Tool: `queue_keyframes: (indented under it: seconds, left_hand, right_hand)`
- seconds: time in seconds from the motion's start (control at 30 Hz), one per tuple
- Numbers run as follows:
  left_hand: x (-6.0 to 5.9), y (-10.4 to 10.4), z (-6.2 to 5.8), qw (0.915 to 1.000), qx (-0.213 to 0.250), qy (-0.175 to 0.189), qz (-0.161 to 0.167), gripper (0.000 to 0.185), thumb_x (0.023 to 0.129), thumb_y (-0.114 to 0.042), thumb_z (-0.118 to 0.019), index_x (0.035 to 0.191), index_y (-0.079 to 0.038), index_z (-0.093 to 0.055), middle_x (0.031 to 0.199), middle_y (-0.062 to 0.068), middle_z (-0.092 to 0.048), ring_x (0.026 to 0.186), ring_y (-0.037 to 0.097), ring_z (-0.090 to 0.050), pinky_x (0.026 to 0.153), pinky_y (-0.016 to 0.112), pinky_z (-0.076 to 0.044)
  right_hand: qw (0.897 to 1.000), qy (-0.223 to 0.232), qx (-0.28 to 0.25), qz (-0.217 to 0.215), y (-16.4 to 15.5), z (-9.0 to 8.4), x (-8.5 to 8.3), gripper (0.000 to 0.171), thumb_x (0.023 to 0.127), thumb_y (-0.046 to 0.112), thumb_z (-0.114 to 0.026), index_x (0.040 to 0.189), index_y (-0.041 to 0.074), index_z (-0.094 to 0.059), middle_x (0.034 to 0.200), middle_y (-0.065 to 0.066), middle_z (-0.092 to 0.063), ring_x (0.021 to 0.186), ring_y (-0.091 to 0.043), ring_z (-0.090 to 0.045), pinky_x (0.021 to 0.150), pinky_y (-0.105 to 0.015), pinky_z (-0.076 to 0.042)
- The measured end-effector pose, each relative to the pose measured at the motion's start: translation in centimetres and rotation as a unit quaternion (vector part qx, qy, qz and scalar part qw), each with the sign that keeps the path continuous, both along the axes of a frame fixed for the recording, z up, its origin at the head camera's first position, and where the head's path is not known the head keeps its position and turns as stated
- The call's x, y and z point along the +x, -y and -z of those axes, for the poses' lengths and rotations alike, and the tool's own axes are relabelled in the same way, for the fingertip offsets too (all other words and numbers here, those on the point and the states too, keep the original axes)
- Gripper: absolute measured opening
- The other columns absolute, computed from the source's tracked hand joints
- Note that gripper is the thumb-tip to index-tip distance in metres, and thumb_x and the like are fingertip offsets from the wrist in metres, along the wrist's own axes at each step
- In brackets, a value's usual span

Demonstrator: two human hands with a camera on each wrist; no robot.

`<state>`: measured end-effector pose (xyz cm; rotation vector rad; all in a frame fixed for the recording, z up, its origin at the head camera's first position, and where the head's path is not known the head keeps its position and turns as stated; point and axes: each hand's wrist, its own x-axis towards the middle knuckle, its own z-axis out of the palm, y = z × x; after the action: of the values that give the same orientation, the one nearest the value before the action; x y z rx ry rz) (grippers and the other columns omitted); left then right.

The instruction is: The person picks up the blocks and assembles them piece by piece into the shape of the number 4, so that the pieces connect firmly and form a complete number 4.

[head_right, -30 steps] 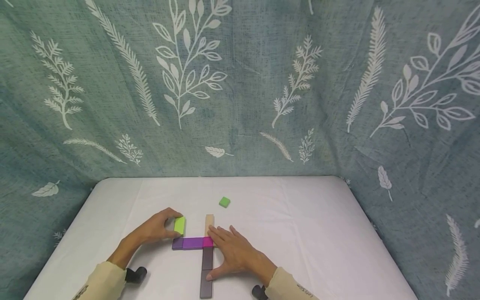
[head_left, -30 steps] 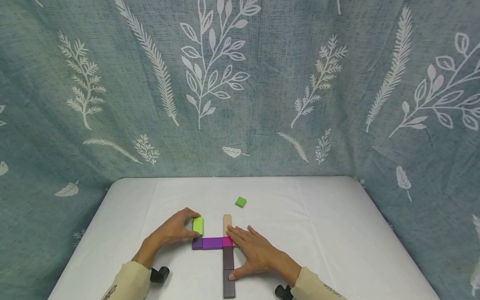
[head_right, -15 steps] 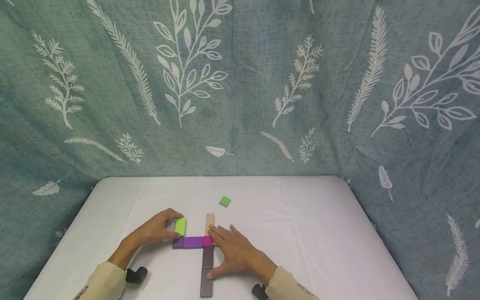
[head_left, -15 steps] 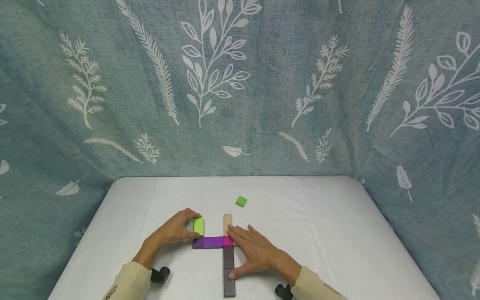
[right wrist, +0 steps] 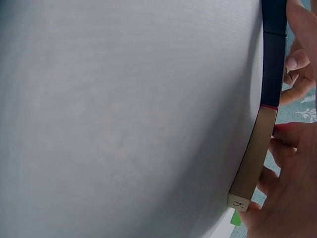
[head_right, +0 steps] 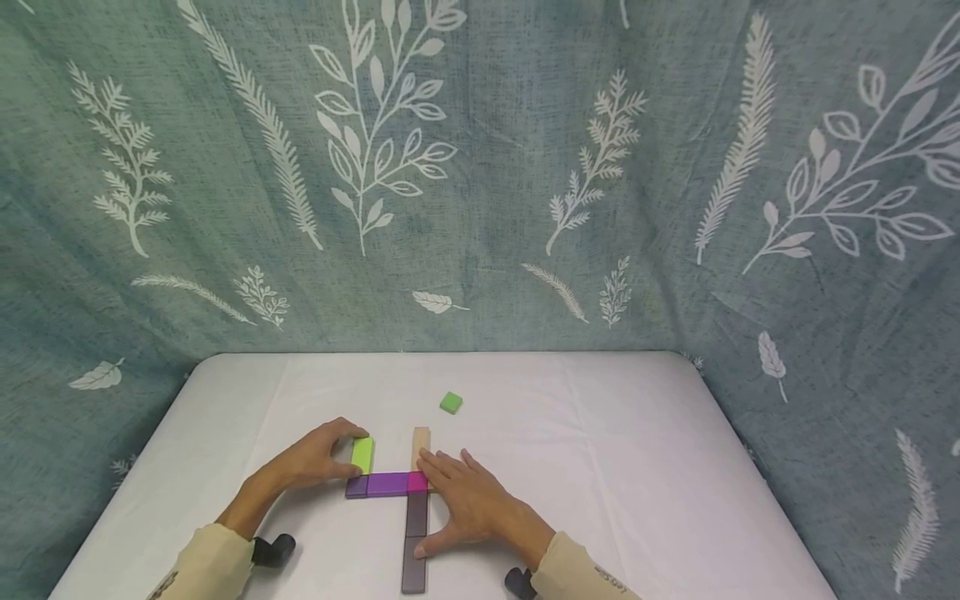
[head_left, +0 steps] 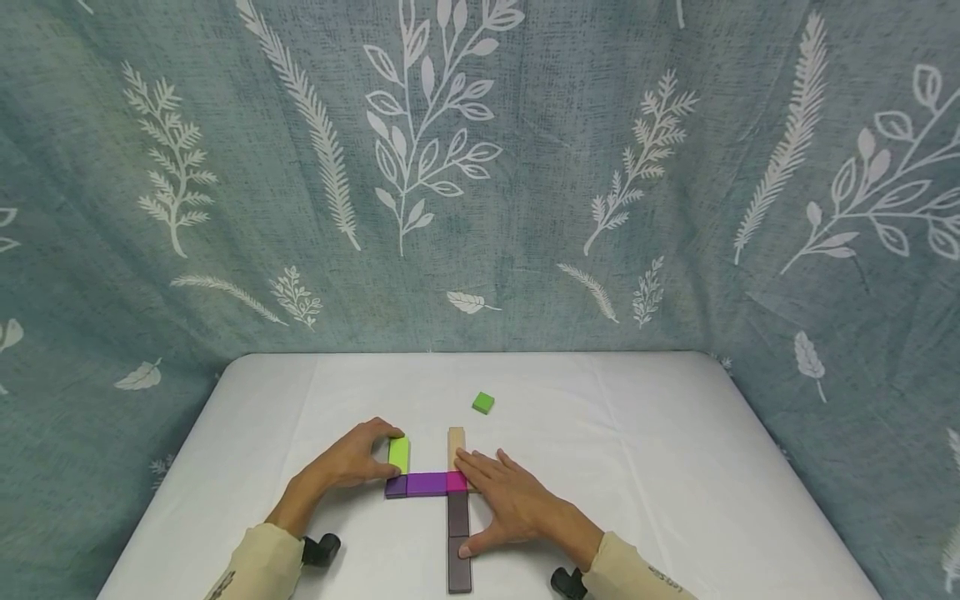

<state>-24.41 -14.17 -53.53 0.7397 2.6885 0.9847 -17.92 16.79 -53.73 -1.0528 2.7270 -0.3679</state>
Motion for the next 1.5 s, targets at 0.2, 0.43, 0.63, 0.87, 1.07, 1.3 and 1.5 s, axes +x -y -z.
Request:
queue_keyframes:
  seconds: [0.2, 0.43, 0.63, 0.87, 1.07, 1.3, 1.5]
  left_hand:
    - [0.0, -0.2, 0.0, 1.0000, -0.003, 0.000, -0.004, 0.055, 0.079, -0.023, -0.085, 0.126, -0.003, -0.066, 0.125, 0.010, -0.062, 0.126, 0.037, -0.054, 0.109, 0.055, -0.039]
    - [-0.1, -0.5, 0.0, 0.9999, -0.011, -0.001, -0.011, 0.055, 0.078, -0.023, -0.085, 0.127, -0.005, -0.066, 0.125, 0.008, -0.062, 0.127, 0.036, -0.053, 0.110, 0.055, -0.039]
    - [-0.2, -0.5, 0.0, 1.0000, -0.002, -0.001, -0.006, 0.055, 0.079, -0.025, -0.085, 0.126, -0.004, -0.066, 0.126, 0.010, -0.062, 0.126, 0.037, -0.054, 0.109, 0.055, -0.039]
    - [-0.1, -0.6, 0.3, 0.9999, 0.002, 0.004, -0.014, 0.054, 0.080, -0.028, -0.085, 0.126, -0.005, -0.067, 0.125, 0.009, -0.063, 0.126, 0.037, -0.054, 0.109, 0.055, -0.039]
    - [0.0, -0.7, 0.2, 0.9994, 0.012, 0.005, -0.032, 0.050, 0.082, -0.027, -0.083, 0.126, -0.007, -0.067, 0.125, 0.007, -0.063, 0.127, 0.035, -0.054, 0.109, 0.054, -0.040]
    - [-0.6, -0.7, 0.0, 0.9985, 0.031, -0.011, -0.044, 0.046, 0.088, -0.025, -0.077, 0.129, -0.007, -0.065, 0.125, 0.006, -0.064, 0.108, 0.028, -0.059, 0.094, 0.048, -0.048]
    - [-1.5, -0.7, -0.2, 0.9981, 0.023, -0.002, -0.058, 0.053, 0.091, -0.033, -0.076, 0.136, -0.009, -0.061, 0.127, 0.007, -0.063, 0.103, 0.023, -0.057, 0.086, 0.044, -0.048]
  right_hand:
    - [1.000, 0.006, -0.004, 0.001, -0.1, -0.1, -0.1, 0.125, 0.070, 0.085, -0.066, 0.162, 0.012, -0.023, 0.168, -0.002, -0.020, 0.152, -0.023, -0.023, 0.122, -0.052, -0.016]
    - [1.000, 0.008, -0.005, 0.004, -0.3, -0.1, -0.1, 0.125, 0.069, 0.085, -0.066, 0.162, 0.012, -0.024, 0.168, -0.002, -0.021, 0.152, -0.024, -0.023, 0.122, -0.052, -0.016]
    - [1.000, 0.007, -0.004, 0.005, -0.4, -0.1, -0.1, 0.125, 0.070, 0.086, -0.065, 0.162, 0.011, -0.024, 0.168, -0.002, -0.020, 0.152, -0.024, -0.023, 0.122, -0.052, -0.015]
    - [1.000, 0.004, -0.011, 0.000, -0.5, 0.2, -0.1, 0.124, 0.070, 0.084, -0.067, 0.161, 0.011, -0.024, 0.168, -0.002, -0.020, 0.152, -0.024, -0.024, 0.121, -0.053, -0.017]
    - [1.000, 0.001, -0.011, 0.000, -0.5, 0.1, -0.1, 0.124, 0.070, 0.085, -0.066, 0.161, 0.011, -0.024, 0.168, -0.002, -0.021, 0.152, -0.024, -0.024, 0.121, -0.053, -0.018]
    - [1.000, -0.001, -0.007, -0.001, -0.4, 0.1, -0.1, 0.124, 0.070, 0.085, -0.065, 0.162, 0.012, -0.024, 0.168, -0.001, -0.020, 0.152, -0.023, -0.024, 0.121, -0.052, -0.018]
    - [1.000, -0.002, -0.004, -0.005, -0.3, 0.2, -0.1, 0.125, 0.070, 0.086, -0.065, 0.162, 0.012, -0.024, 0.168, -0.002, -0.020, 0.152, -0.024, -0.023, 0.121, -0.052, -0.018]
